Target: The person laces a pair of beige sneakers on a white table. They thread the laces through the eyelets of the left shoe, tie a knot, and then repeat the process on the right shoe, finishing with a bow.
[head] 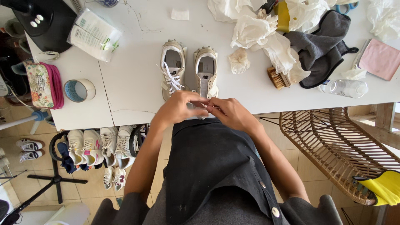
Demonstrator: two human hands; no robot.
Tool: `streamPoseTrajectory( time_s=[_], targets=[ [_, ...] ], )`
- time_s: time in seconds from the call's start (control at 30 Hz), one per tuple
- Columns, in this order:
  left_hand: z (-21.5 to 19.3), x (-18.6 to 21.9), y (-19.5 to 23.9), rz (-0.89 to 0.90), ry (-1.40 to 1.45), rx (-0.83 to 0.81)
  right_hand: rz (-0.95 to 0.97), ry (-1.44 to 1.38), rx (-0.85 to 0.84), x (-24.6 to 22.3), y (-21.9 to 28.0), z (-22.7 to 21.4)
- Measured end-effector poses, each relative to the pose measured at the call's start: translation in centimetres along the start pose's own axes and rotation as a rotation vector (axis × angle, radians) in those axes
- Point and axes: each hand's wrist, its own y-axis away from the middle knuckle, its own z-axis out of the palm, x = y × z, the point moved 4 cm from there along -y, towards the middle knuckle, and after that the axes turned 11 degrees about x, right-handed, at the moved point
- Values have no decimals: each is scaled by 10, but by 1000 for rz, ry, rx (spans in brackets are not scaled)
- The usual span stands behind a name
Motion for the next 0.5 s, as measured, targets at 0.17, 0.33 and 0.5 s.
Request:
streamPoseTrajectory(
  time_s=[0.17,0.33,0.5],
  targets=[
    [12,-23,-15,-88,-14,-48,3,170,30,19,-3,8],
    [22,-49,-18,-100,-102,-105,78,122,13,26,-1,11],
    [25,-38,-20,-31,-120,-52,77,114,60,31,-3,5]
  ],
)
